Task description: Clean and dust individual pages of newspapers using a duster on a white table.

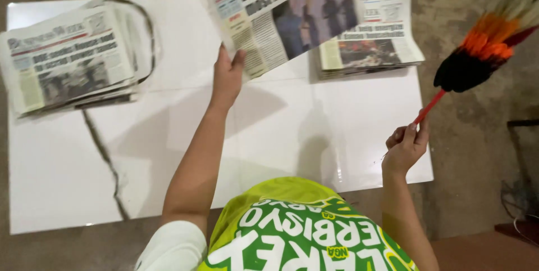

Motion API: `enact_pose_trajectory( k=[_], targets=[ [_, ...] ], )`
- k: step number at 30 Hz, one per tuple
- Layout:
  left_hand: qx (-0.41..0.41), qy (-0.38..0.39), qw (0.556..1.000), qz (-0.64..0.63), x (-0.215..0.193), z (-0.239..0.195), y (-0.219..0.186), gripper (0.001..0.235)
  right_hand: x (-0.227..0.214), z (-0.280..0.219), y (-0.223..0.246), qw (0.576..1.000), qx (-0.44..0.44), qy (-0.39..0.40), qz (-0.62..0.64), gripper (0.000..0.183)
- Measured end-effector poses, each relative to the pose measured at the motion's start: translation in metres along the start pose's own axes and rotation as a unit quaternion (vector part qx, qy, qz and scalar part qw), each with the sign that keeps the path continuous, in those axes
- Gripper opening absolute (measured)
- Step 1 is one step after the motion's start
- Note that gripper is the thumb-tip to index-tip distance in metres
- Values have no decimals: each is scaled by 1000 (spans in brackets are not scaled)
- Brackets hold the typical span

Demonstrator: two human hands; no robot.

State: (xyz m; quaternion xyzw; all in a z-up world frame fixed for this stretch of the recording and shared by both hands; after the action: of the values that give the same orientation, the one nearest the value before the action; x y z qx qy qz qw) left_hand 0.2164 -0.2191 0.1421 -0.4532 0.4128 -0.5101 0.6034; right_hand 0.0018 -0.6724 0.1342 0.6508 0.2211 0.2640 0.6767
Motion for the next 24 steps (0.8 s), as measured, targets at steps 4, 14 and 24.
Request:
enact_pose_trajectory(
  k=[4, 14, 24],
  targets=[
    [-5, 34, 999, -34, 125, 35, 17, 52, -30, 37, -17, 999, 5, -32, 25, 26],
    [-349, 56, 936, 8, 282, -5, 275, 49, -2, 44, -138, 914, 319, 225, -113, 29],
    [-194, 23, 975, 107, 250, 2, 176, 82, -77, 132, -117, 967, 248, -25, -51, 28]
  ],
)
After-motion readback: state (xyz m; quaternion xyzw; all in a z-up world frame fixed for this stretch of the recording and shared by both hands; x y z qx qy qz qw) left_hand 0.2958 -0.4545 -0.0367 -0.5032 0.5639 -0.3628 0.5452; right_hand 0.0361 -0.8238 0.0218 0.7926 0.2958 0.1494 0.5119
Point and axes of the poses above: each hand's wrist, its own z-axis towards the middle knuckle, its own x-axis out of the palm, y = z × x, the point moved 9 cm from there along z, towards the middle knuckle, and after that the axes turned 1 degree about z, right-handed, at the moved point
